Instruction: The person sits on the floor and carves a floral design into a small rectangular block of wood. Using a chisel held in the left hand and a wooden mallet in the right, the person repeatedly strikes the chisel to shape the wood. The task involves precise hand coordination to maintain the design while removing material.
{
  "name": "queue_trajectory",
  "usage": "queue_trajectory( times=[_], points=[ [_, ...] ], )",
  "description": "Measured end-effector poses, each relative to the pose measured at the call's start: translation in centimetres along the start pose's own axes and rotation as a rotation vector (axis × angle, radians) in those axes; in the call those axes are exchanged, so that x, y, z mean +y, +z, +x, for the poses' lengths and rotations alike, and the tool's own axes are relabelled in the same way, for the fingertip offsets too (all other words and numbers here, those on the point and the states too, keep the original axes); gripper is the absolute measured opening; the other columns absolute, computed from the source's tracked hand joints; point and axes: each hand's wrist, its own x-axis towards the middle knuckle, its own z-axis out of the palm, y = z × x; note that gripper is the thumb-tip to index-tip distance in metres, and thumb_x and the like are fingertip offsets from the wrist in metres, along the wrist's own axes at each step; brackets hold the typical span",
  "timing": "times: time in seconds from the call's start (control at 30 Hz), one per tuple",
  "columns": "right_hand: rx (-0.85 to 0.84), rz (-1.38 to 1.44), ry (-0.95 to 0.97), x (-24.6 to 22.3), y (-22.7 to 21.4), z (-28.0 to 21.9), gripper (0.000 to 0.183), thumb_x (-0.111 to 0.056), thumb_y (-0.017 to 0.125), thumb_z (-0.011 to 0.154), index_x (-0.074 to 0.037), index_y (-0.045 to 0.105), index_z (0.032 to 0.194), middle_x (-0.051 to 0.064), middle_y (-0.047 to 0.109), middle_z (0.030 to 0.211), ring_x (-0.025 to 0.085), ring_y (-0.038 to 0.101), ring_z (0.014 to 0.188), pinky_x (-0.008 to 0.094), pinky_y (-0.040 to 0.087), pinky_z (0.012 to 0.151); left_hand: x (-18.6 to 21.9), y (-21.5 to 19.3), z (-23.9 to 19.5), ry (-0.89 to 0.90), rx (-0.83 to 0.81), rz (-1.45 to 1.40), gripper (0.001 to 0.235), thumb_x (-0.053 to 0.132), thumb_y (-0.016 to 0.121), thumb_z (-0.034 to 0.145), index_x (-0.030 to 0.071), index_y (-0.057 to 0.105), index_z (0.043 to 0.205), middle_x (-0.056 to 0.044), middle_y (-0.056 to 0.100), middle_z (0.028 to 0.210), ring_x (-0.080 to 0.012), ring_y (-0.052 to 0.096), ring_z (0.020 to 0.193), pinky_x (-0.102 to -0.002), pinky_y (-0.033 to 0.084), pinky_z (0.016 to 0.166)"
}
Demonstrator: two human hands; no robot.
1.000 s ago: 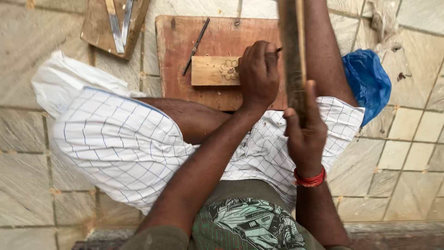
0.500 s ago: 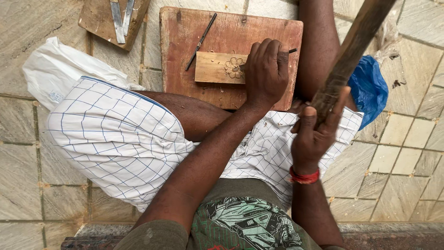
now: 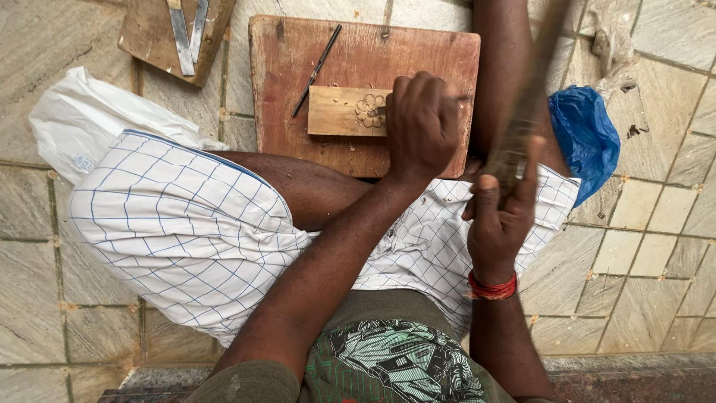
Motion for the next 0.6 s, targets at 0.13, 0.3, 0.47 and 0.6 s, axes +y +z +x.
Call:
queue_trajectory(
  times=[0.13,0.3,0.47,0.6],
  points=[
    [0.076,0.153,0.023,-0.2,0.2,-0.5,0.063,-0.012,0.058,0.121,-0.011,0.019,0.171,0.006,0.065,0.099,0.006,0.054,0.070,0.019,0.047,0.056,0.2,-0.5,-1.3,0.184,-0.102,0.016,0.030,0.029,0.043,0.108,0.010,0.057,0.089,-0.008,0.057,0.089,-0.0241,0.052,0.088,-0.044,0.043,0.078],
    [0.058,0.120,0.026,-0.1,0.0,-0.6,0.065,-0.015,0.059,0.118,-0.010,0.021,0.171,0.006,0.065,0.091,0.005,0.053,0.064,0.018,0.046,0.055,-0.6,0.2,-1.0,0.086,-0.154,-0.016,0.030,0.026,0.040,0.105,0.009,0.061,0.094,-0.007,0.058,0.084,-0.0215,0.051,0.082,-0.043,0.043,0.074],
    [0.051,0.104,0.001,0.0,0.1,-0.8,0.064,-0.016,0.059,0.120,-0.010,0.021,0.170,0.007,0.065,0.094,0.006,0.054,0.067,0.019,0.047,0.056,-0.4,0.5,-1.7,0.146,-0.143,-0.216,0.035,0.028,0.040,0.109,0.012,0.055,0.083,-0.007,0.056,0.084,-0.0220,0.052,0.084,-0.042,0.045,0.080],
    [0.048,0.111,0.006,-0.3,-0.1,-0.8,0.063,-0.015,0.059,0.120,-0.010,0.021,0.170,0.006,0.065,0.092,0.005,0.053,0.065,0.018,0.046,0.056,-0.1,0.2,-1.6,0.117,-0.136,-0.135,0.031,0.027,0.043,0.108,0.011,0.057,0.085,-0.006,0.056,0.084,-0.0221,0.052,0.084,-0.043,0.044,0.079]
  ],
)
